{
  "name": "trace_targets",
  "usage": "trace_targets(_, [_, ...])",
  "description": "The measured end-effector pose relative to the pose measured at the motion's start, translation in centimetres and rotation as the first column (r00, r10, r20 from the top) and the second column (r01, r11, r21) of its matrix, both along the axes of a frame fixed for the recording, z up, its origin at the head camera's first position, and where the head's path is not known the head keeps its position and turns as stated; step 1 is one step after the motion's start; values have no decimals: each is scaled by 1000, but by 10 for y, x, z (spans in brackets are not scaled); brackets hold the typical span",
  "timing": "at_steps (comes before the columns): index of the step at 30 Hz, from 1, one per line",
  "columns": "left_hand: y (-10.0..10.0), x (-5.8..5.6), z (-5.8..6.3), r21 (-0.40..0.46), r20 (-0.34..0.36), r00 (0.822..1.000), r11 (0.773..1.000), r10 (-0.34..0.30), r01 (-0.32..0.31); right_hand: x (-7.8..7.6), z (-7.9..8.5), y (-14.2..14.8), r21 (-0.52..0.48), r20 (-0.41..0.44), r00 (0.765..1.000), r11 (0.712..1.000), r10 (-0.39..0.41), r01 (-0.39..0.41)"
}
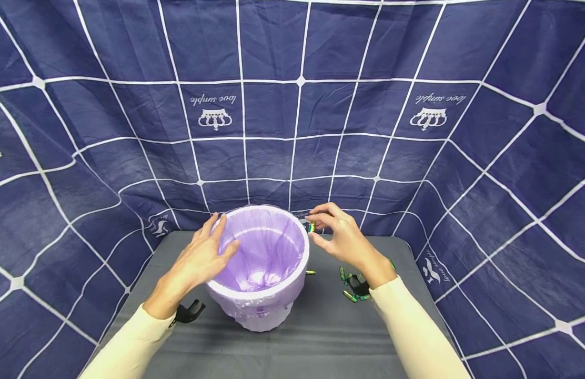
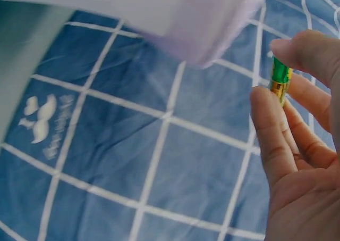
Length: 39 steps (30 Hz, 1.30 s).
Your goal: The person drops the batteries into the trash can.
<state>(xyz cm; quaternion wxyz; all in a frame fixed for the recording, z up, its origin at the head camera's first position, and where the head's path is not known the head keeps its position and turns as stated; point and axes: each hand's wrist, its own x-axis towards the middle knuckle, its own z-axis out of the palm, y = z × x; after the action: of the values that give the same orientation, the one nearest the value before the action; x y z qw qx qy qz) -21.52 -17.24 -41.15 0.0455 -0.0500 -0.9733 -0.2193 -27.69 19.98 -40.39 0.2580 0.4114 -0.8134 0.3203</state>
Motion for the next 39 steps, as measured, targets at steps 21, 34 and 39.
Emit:
trace_targets(21, [1,-2,-5,-59,-14,1000,998,-28,27,-23,52,-94,229,242,966,963,87,-144])
trace_targets(34, [3,-1,-4,-69,-11,1000,997,-19,19,-21,51,-93,347,302,953,934,-24,-86])
trace_targets(39, [2,-1,-3,-67,-12,1000,998,-16,15,-22,46,-78,296,257,966,954,-27,-52])
